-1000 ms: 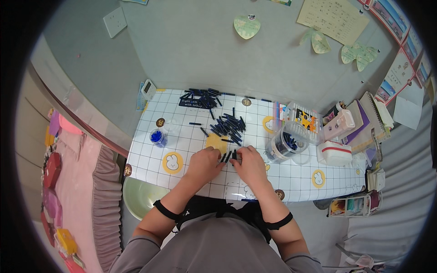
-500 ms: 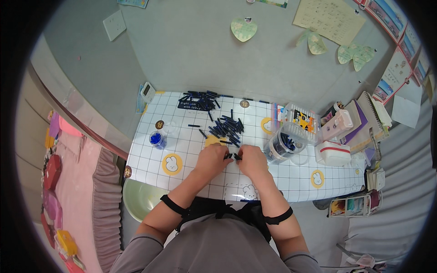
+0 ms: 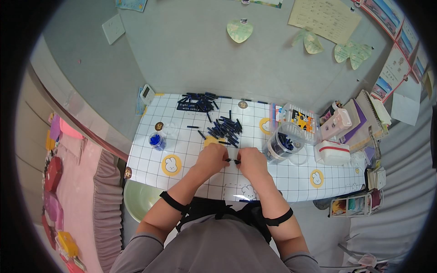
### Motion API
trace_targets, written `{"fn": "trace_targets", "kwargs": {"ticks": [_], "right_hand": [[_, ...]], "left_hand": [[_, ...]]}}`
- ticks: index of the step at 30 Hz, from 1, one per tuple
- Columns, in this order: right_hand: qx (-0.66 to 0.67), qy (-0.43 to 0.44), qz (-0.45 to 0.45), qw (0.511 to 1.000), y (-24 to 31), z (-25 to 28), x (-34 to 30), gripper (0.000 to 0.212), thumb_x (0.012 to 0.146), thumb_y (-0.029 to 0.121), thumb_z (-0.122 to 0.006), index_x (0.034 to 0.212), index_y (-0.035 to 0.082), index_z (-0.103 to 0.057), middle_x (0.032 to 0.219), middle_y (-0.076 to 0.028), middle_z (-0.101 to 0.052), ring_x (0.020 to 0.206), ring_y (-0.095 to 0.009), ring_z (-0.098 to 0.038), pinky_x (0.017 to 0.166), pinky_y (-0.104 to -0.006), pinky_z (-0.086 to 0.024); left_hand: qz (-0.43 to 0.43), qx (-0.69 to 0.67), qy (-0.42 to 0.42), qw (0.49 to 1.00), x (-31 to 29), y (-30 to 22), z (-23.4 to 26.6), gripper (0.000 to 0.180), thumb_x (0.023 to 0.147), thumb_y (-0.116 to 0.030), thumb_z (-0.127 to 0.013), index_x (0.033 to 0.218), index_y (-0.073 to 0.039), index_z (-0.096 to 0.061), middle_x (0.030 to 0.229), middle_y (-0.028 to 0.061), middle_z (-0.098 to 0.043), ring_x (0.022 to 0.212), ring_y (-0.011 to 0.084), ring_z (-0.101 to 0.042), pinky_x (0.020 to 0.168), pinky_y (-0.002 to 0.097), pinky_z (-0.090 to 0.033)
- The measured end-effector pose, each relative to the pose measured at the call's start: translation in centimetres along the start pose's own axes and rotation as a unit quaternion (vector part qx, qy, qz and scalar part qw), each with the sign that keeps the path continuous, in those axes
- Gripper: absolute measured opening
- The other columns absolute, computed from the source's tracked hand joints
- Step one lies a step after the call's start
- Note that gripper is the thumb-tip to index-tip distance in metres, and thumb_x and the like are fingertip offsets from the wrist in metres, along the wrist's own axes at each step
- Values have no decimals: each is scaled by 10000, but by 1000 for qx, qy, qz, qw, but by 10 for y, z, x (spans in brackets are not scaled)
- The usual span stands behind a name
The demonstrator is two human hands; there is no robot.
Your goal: The person is assembling components of black ink pens on a desk.
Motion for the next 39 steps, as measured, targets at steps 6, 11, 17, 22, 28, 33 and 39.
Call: {"fn": "trace_targets", "kwargs": {"ticks": [6, 11, 17, 22, 28, 33, 39], "right_hand": [[7, -12, 68, 998, 5, -2, -3, 94, 864, 43, -794, 956, 25, -787, 1024, -201, -781, 1005, -415, -759, 875, -500, -633], [49, -43, 98, 993, -1, 0, -13, 99, 888, 39, -790, 979, 8, -768, 1027, -197, -777, 998, -414, -749, 856, -492, -615], [292, -61, 99, 949, -10, 1, -21, 183, 910, 60, -837, 1068, 5, -762, 943, -156, -797, 872, -332, -773, 781, -395, -610], [418, -82, 97, 899, -5, -9, -31, 214, 914, 60, -877, 1089, 2, -768, 932, -115, -817, 835, -202, -794, 777, -305, -613], [435, -83, 91, 892, -9, -25, -35, 218, 901, 46, -893, 1091, 7, -792, 960, -108, -835, 877, -178, -809, 821, -303, -631], [432, -82, 100, 892, -8, -25, -39, 235, 874, 37, -908, 1085, 22, -805, 961, -117, -826, 864, -188, -808, 805, -301, -629], [350, -102, 129, 922, -6, -16, -47, 250, 850, 49, -916, 1084, 43, -829, 967, -139, -794, 810, -238, -798, 764, -312, -625]], "left_hand": [[-73, 48, -23, 996, -6, -4, -8, 144, 843, -89, -862, 934, 5, -802, 887, 178, -783, 864, 368, -755, 790, 455, -593], [-80, 29, -40, 996, -15, -5, 2, 149, 874, -63, -828, 994, 18, -792, 983, 199, -780, 879, 377, -744, 790, 455, -583], [-70, -163, -64, 982, -34, 3, 7, 198, 938, -72, -835, 1113, 13, -803, 990, 148, -785, 823, 233, -734, 762, 340, -580], [-58, -247, -111, 961, -42, 16, 1, 215, 965, -78, -849, 1156, 12, -813, 1039, 96, -810, 879, 144, -743, 799, 299, -603], [-28, -292, -101, 951, -50, 16, 0, 188, 958, -62, -857, 1120, 27, -825, 1016, 88, -817, 894, 113, -741, 802, 271, -605], [-43, -293, -81, 952, -53, 20, 2, 179, 945, -44, -858, 1116, 5, -834, 1001, 81, -815, 888, 111, -735, 784, 268, -599], [-96, -259, -52, 960, -52, 24, 0, 205, 903, -27, -882, 1104, -29, -847, 999, 83, -816, 854, 145, -739, 758, 281, -591]]}}
Point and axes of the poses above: each hand's wrist, its own x-axis towards the middle knuckle, its own z-axis out of the back of the hand, y = z × x, the point moved 5 cm from there along x, towards the middle knuckle
